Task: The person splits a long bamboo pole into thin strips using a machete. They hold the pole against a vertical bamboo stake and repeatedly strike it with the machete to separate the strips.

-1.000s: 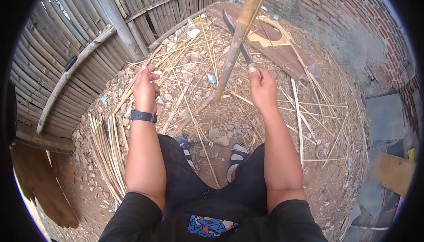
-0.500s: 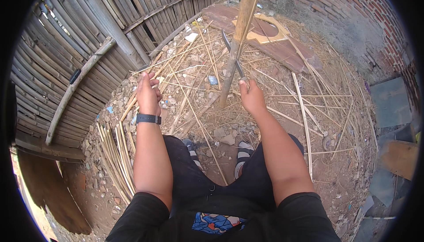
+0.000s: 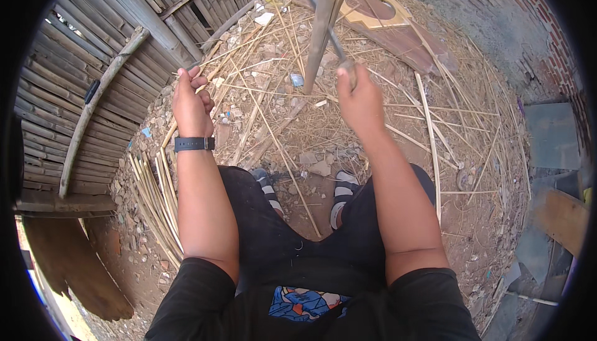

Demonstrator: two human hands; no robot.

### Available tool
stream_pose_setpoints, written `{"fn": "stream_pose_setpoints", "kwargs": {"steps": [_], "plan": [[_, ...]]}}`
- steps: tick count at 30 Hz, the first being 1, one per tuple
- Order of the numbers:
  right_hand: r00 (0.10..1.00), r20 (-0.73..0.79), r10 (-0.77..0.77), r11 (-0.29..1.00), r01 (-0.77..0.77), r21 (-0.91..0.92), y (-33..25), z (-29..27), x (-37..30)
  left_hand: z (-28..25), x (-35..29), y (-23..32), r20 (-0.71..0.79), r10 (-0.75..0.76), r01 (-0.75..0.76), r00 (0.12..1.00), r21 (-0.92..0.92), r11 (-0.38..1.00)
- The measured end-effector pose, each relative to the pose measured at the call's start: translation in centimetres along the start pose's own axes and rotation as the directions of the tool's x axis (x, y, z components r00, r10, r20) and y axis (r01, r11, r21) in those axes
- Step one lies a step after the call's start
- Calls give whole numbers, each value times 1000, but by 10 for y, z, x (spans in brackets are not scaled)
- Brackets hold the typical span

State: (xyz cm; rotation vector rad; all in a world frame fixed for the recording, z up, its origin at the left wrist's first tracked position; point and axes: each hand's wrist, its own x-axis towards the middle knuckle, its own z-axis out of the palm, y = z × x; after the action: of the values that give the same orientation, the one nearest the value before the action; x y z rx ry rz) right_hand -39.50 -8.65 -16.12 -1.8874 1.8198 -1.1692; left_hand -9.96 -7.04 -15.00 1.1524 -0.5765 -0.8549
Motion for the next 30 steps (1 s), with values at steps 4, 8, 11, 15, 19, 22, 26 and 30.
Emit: {"fn": "stream_pose_setpoints", "kwargs": {"steps": [4,8,11,15,19,22,26,30], "plan": [[941,270,204,969,-154,-195,20,54,-19,-4,7,0,-21,-9,9,1000,5,1000],[932,298,205,969,-152,-193,21,54,-16,-4,3,0,-20,-2,3,1000,29,1000],[942,271,198,965,-140,-220,25,40,-7,-10,6,-2,5,-1,1,1000,25,1000],[917,286,279,946,-211,-247,29,12,23,-3,2,1,25,-12,11,1000,13,1000],[931,232,283,952,-242,-188,53,-16,41,7,6,-6,46,7,-10,999,53,999],[909,284,306,951,-277,-138,12,-66,46,7,3,-3,54,3,-4,999,27,1000],[928,288,234,964,-183,-194,-47,-118,46,-6,5,-1,52,-22,21,998,16,1000],[932,299,205,959,-129,-253,0,-67,40,0,0,2,-2,-43,43,999,5,999]]}}
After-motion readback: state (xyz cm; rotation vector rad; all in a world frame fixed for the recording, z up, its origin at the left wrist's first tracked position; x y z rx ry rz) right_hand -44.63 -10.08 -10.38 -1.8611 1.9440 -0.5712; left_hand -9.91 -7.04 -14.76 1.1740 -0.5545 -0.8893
